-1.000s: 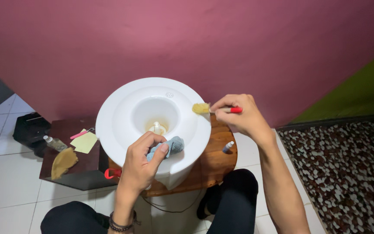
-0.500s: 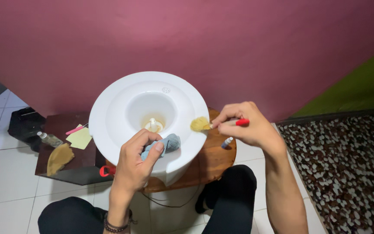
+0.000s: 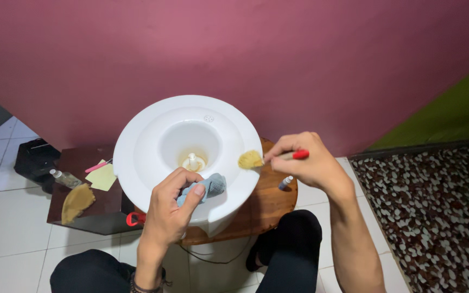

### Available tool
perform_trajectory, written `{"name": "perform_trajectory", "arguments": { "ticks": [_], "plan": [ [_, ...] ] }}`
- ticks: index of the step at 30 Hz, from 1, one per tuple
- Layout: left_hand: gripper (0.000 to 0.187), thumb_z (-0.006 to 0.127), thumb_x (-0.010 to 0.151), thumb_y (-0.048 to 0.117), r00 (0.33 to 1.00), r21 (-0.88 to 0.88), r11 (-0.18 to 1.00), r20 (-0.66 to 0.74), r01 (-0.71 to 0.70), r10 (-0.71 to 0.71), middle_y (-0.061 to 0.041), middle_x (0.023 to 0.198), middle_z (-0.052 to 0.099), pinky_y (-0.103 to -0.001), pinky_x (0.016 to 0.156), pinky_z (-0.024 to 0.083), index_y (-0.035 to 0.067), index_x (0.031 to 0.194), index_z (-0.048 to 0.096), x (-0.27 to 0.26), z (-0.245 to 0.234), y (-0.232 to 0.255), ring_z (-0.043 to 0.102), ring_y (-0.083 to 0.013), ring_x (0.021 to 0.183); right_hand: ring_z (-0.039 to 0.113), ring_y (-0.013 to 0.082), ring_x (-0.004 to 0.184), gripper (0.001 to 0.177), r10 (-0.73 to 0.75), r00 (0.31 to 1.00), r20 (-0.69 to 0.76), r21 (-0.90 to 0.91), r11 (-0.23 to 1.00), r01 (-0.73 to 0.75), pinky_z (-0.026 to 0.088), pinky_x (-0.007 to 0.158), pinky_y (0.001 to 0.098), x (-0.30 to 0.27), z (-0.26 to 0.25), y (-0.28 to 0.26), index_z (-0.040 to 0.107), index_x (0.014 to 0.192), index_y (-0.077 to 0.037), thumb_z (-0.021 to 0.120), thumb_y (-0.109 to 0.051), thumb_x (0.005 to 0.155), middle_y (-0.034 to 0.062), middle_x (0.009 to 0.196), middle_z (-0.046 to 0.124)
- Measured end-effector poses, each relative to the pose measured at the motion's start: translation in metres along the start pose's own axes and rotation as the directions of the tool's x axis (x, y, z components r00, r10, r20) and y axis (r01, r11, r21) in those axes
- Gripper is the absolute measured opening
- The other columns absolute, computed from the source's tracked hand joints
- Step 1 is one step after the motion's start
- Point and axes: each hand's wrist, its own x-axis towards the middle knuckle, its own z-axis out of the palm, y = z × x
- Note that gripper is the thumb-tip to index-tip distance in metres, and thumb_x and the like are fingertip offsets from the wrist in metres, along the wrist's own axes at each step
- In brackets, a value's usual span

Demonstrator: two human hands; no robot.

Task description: The person cleans the top lid and body of a white water dispenser using a brush and a cloth. They scrub the inside of the lid, spray a cleaning solution, wipe the surface with a cloth, and brush the dispenser's body.

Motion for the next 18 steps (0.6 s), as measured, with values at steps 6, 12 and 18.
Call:
{"name": "perform_trajectory", "arguments": {
  "ticks": [6, 12, 18],
  "plan": [
    [0.027, 0.065, 0.094, 0.026, 1.0, 0.002, 1.0, -0.002, 0.021, -0.021, -0.007, 0.077, 0.064, -0.029, 0.064, 0.046, 0.0, 0.092, 0.069, -0.001, 0.0, -0.001, 0.058, -0.0147, 0.067, 0.069, 0.0126, 0.067, 0.022, -0.173, 0.96, -0.219, 0.092, 0.976, 0.197, 0.055, 0.062, 0.0267, 0.033, 0.017, 0.006, 0.081, 0.095, -0.003, 0.07, -0.017, 0.081, 0.0077, 0.08, 0.078],
    [0.025, 0.066, 0.093, 0.025, 1.0, -0.034, 0.999, -0.001, -0.004, 0.003, -0.007, 0.079, 0.063, -0.029, 0.065, 0.047, -0.001, 0.092, 0.068, 0.0, 0.0, 0.001, 0.058, -0.0155, 0.068, 0.071, 0.0146, 0.062, 0.024, -0.118, 0.993, 0.004, 0.051, 0.992, 0.118, 0.055, 0.058, 0.027, 0.002, 0.005, 0.009, 0.084, 0.089, -0.004, 0.072, -0.015, 0.072, 0.0094, 0.073, 0.079],
    [0.024, 0.066, 0.094, 0.023, 1.0, -0.007, 1.0, -0.001, -0.008, 0.008, -0.007, 0.077, 0.062, -0.029, 0.065, 0.046, 0.0, 0.092, 0.068, -0.001, -0.001, 0.0, 0.057, -0.0165, 0.067, 0.069, 0.0128, 0.07, 0.024, -0.184, 0.957, -0.222, 0.083, 0.975, 0.207, 0.054, 0.064, 0.0261, 0.025, 0.024, 0.005, 0.081, 0.096, -0.005, 0.068, -0.018, 0.082, 0.0063, 0.083, 0.079]
  ]
}}
